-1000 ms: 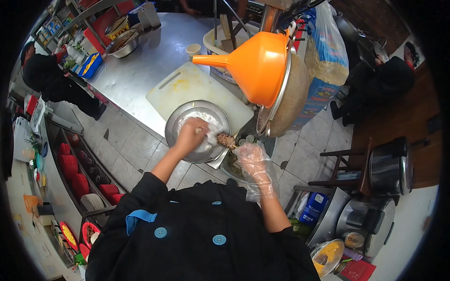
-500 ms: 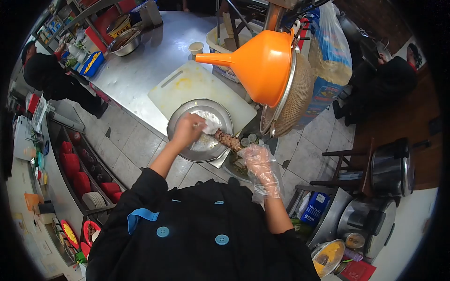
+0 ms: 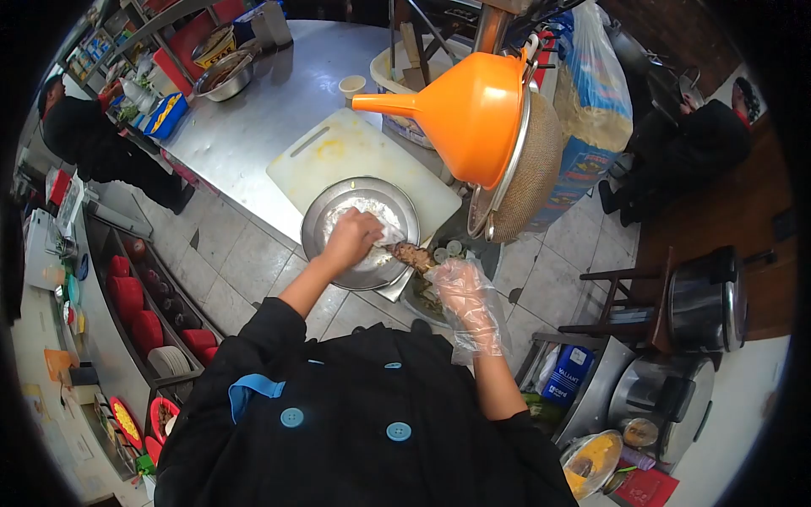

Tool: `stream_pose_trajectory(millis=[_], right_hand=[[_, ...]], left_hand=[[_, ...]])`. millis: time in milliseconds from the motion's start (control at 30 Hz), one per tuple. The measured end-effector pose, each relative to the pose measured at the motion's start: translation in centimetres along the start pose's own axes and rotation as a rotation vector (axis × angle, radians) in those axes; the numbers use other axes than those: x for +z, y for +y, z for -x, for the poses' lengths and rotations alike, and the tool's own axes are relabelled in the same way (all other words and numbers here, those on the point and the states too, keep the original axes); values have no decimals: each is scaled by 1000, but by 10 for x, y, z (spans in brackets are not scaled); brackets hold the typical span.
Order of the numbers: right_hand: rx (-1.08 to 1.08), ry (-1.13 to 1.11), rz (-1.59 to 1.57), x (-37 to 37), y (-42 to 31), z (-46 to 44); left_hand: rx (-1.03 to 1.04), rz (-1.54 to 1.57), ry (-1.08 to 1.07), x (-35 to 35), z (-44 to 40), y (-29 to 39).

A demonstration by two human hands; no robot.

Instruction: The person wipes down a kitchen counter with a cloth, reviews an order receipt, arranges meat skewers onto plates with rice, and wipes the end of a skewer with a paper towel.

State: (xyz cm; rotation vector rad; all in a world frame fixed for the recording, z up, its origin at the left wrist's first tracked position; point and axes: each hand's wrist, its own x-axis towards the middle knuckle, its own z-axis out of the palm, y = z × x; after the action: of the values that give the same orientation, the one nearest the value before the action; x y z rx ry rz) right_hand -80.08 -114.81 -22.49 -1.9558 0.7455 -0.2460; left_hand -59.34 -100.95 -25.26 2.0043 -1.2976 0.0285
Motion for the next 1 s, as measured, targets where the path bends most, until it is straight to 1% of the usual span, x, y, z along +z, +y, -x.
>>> stream_pose_trajectory(millis=[33,100,133,167,200,233,300,333,367,433,467,533,600,667,700,733,767,800,833,900,967,1000], right_hand=[[-1,-1,-1,2,6,-1],[-176,58,174,3,14,-4],[-177,59,174,1,17,-4],[-106,44,147,-3,7,-1],[-32,29,117,-4,1,1],[-29,31,114,-4,3,1],[-61,25,73,-5,9,2],[-63,23,76,-6,9,2],[-72,9,52,-6,10,2],[-82,-4,27,-6,9,0],[-76,-1,58,-6,9,0],[-65,5,91,-7,9,2],[-12,5,-80,-8,4,3],[-13,23,-105,-11,0,3],[-12,39,-125,-13,-4,5],[-9,41,-126,-17,-12,9],[-72,83,15,-22,-27,15],[-136,122,156,-24,-35,18],[-136,120,157,-23,-31,18],[-347,233,235,-18,-16,19],[-329,229,235,-16,-1,17],[-308,228,234,-15,3,17]], left_hand=[[71,-35,-42,6,4,-3],[91,-91,-37,-2,0,-3],[-143,22,76,-7,-3,-4],[-375,135,187,-12,-6,-7],[-403,157,307,-25,-11,-6],[-401,157,302,-35,-14,-3],[-387,52,224,-46,-16,4],[-178,-17,253,-28,-11,-13],[-179,-19,257,-18,-7,-17],[107,-114,-10,-1,1,-11],[55,-60,3,5,3,-4],[40,-85,16,0,1,-6],[25,-112,34,-8,-4,-9],[-258,43,346,-19,-10,-16],[-255,43,341,-27,-12,-22],[-342,159,367,-36,-15,-29],[-430,276,392,-42,-17,-31],[-431,277,392,-49,-18,-22],[-443,308,406,-55,-20,-13],[-456,339,422,-56,-19,-6],[-494,229,254,-49,-16,-2],[-471,242,212,-46,-15,6]])
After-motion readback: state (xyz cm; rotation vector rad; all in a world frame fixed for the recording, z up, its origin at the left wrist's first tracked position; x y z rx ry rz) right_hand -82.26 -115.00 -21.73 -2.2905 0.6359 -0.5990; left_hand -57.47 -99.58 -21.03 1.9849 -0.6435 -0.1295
